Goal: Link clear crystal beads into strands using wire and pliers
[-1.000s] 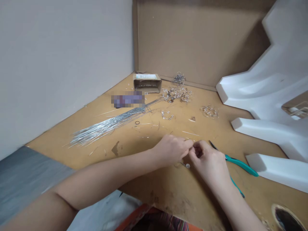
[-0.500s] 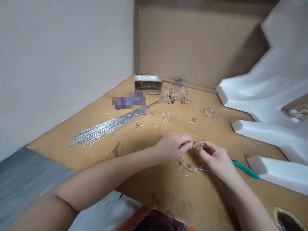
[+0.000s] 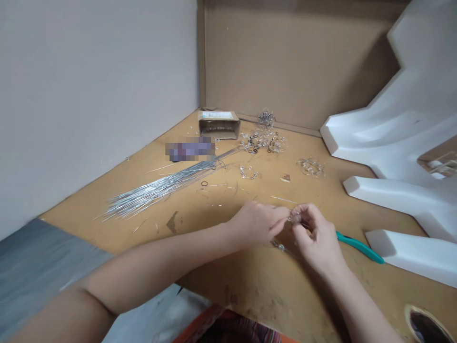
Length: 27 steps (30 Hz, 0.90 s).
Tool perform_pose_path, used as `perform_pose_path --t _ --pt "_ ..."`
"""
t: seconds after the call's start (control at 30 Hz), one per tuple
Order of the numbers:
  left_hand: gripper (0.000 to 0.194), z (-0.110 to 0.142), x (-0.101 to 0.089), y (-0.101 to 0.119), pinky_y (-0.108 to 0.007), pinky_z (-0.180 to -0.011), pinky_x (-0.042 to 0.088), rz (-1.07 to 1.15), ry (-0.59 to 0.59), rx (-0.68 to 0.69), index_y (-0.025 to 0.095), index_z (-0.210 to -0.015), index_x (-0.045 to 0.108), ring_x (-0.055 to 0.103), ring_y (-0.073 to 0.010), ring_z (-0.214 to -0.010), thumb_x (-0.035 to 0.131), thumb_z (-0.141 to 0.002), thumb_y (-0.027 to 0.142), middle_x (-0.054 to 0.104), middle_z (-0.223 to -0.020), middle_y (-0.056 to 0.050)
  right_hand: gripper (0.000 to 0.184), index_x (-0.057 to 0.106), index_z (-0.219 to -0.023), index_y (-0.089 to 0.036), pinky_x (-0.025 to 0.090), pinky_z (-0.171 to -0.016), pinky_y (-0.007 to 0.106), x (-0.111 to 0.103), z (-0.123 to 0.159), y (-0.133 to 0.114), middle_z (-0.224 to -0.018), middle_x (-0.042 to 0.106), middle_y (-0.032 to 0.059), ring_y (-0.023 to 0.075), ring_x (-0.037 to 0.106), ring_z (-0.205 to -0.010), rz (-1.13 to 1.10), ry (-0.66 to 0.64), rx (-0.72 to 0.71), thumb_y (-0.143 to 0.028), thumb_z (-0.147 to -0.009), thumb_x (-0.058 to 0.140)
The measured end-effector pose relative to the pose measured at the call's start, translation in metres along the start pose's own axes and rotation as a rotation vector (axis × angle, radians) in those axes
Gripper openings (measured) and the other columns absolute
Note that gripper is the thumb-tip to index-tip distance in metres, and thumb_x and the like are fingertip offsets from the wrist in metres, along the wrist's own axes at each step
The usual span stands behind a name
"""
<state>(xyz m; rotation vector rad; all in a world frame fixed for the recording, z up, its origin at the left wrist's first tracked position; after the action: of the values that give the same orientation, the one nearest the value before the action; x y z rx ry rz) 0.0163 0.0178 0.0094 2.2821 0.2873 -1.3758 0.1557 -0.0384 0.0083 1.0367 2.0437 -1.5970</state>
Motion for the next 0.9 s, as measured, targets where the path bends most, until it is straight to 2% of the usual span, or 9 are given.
perform_pose_path --t 0.13,0.23,0.37,0.53,0.63,0.9 --pt "0.018 0.0018 -0.0017 0.0030 -0.023 -0.048 0.029 -0.035 0.037 0.048 0.018 -0.077 0.051 0.054 -0.0118 -0.058 0.036 -0.087 0.023 0.059 -0.066 0.002 0.011 0.045 -0.079 -0.022 0.042 -0.052 0.023 -0.0010 0.0024 -0.0012 -0.064 0.055 -0.0023 0.0125 0.054 -0.054 -0.007 0.014 -0.059 -0.018 -0.069 0.042" --pt "0.019 0.0025 -0.0021 0.0038 -0.023 -0.048 0.028 -0.034 0.048 0.055 0.018 -0.077 0.051 0.055 -0.0117 -0.058 0.036 -0.087 0.023 0.059 -0.065 0.002 0.005 0.046 -0.076 -0.021 0.042 -0.050 0.022 -0.0003 0.0027 -0.0026 -0.060 0.056 -0.0023 0.0122 0.053 -0.051 0.039 0.051 -0.045 -0.023 -0.071 0.046" --pt "0.019 0.0031 -0.0018 0.0036 -0.023 -0.048 0.028 -0.043 0.057 0.045 0.018 -0.078 0.050 0.055 -0.0119 -0.058 0.035 -0.088 0.024 0.059 -0.065 0.002 0.008 0.047 -0.073 -0.021 0.039 -0.045 0.021 0.0021 0.0019 -0.0054 -0.056 0.055 -0.0039 0.0104 0.049 -0.046 0.081 0.110 -0.017 -0.025 -0.069 0.052" --pt "0.020 0.0036 -0.0037 0.0023 -0.023 -0.049 0.030 -0.063 0.066 0.046 0.018 -0.077 0.050 0.055 -0.0113 -0.058 0.035 -0.088 0.025 0.059 -0.066 0.002 0.008 0.048 -0.073 -0.021 0.042 -0.049 0.022 0.0031 0.0009 -0.0057 -0.055 0.052 -0.0041 0.0103 0.048 -0.048 -0.003 0.154 -0.018 -0.026 -0.068 0.053" --pt "0.018 0.0038 -0.0058 0.0022 -0.023 -0.051 0.031 -0.056 0.065 0.094 0.018 -0.078 0.051 0.055 -0.0113 -0.061 0.037 -0.087 0.022 0.059 -0.069 0.002 0.008 0.048 -0.073 -0.021 0.043 -0.050 0.022 0.0024 0.0004 -0.0045 -0.056 0.053 -0.0033 0.0106 0.049 -0.049 -0.013 0.143 -0.030 -0.026 -0.068 0.053" --pt "0.020 0.0043 -0.0016 0.0020 -0.024 -0.049 0.034 -0.130 0.053 0.144 0.017 -0.079 0.053 0.054 -0.0123 -0.057 0.036 -0.088 0.021 0.058 -0.067 0.000 0.013 0.045 -0.076 -0.022 0.042 -0.048 0.020 0.0042 0.0008 -0.0054 -0.056 0.054 -0.0054 0.0100 0.052 -0.048 0.150 0.059 -0.048 -0.021 -0.066 0.053"
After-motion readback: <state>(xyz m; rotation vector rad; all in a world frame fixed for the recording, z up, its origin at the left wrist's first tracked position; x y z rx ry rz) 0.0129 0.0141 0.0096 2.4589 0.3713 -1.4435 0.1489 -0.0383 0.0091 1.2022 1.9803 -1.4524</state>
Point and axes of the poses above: each hand's wrist, its own z-axis away from the middle knuckle, its own x-axis out of the palm, y = z × x, the point moved 2 cm from there along -z, towards the middle knuckle
